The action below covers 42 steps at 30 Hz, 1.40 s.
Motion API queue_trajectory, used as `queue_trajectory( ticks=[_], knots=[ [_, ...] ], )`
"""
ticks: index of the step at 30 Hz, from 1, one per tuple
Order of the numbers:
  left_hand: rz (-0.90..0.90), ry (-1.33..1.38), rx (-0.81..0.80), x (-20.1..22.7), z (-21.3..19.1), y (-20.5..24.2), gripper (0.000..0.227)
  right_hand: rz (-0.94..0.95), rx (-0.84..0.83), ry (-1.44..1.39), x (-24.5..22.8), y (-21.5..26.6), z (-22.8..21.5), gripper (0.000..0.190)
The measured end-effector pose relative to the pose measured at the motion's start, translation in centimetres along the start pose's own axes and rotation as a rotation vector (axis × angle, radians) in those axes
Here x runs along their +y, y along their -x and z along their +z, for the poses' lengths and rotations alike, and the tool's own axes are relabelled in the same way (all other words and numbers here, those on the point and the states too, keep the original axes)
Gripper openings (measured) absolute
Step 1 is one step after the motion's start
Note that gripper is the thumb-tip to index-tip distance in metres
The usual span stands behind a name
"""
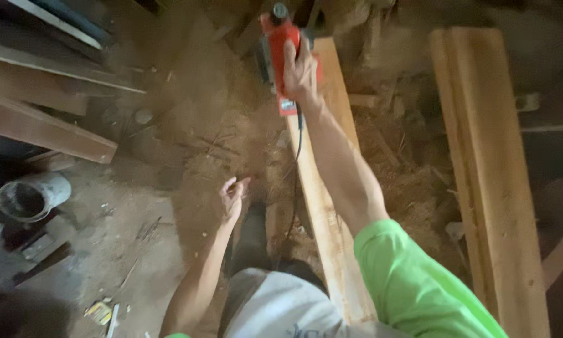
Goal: The person sands a long wooden plank with an electric sander, then marks a smaller piece of wood using a square and pencil, and finally picks up a circular saw.
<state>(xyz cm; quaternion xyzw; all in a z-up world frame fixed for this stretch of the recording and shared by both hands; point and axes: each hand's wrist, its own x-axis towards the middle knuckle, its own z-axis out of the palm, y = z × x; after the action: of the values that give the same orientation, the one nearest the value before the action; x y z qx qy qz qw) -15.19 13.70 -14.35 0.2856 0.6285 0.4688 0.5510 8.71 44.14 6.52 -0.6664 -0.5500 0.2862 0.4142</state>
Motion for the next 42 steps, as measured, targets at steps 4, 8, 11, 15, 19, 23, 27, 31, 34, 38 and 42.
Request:
queue_trajectory(
  ticks=[4, 8, 11, 15, 19, 23, 27, 31, 34, 38, 42],
  knots=[
    [0.167, 0.035, -0.072, 1.5, -0.7, 1.8, 0.035, -0.160, 0.016, -0.042, 0.7, 1.6, -0.4, 0.062],
    [-0.062, -0.244, -0.093, 5.0, 0.7, 4.0, 0.040, -0.107, -0.041, 0.010, 0.4, 7.9, -3.4, 0.058],
    [-0.087, -0.298, -0.079, 5.3, 1.9, 5.5, 0.041, 0.042, -0.105, -0.044, 0.0, 16.2, -6.6, 0.055],
    [0.127, -0.092, -0.060, 2.6, 3.6, 6.1, 0.040, 0.115, -0.195, -0.047, -0.9, 30.7, -13.2, 0.056],
    [0.266, -0.335, -0.088, -0.4, 2.5, 8.0, 0.035, 0.165, -0.191, -0.093, -3.0, 44.5, -19.0, 0.054],
    [0.215, -0.394, -0.090, -0.9, 2.0, 9.9, 0.034, 0.362, -0.200, -0.152, -3.9, 50.4, -21.9, 0.061],
    [0.042, -0.407, -0.102, -1.0, 2.2, 10.2, 0.038, 0.343, -0.158, -0.070, -2.7, 47.0, -19.9, 0.062],
    [0.136, -0.293, -0.109, -1.3, 2.1, 8.9, 0.044, 0.181, -0.072, 0.045, -0.7, 36.9, -14.7, 0.056],
    [0.135, -0.175, -0.149, -1.6, 1.9, 7.5, 0.048, -0.048, -0.038, 0.069, 1.0, 27.0, -10.9, 0.057],
    [-0.031, 0.022, -0.051, -1.5, 1.0, 5.5, 0.043, -0.118, -0.028, 0.061, 1.7, 13.7, -5.8, 0.059],
    [-0.103, -0.100, -0.003, -1.2, 0.7, 4.7, 0.037, -0.160, 0.023, 0.146, 1.1, 1.7, -2.0, 0.056]
  ],
)
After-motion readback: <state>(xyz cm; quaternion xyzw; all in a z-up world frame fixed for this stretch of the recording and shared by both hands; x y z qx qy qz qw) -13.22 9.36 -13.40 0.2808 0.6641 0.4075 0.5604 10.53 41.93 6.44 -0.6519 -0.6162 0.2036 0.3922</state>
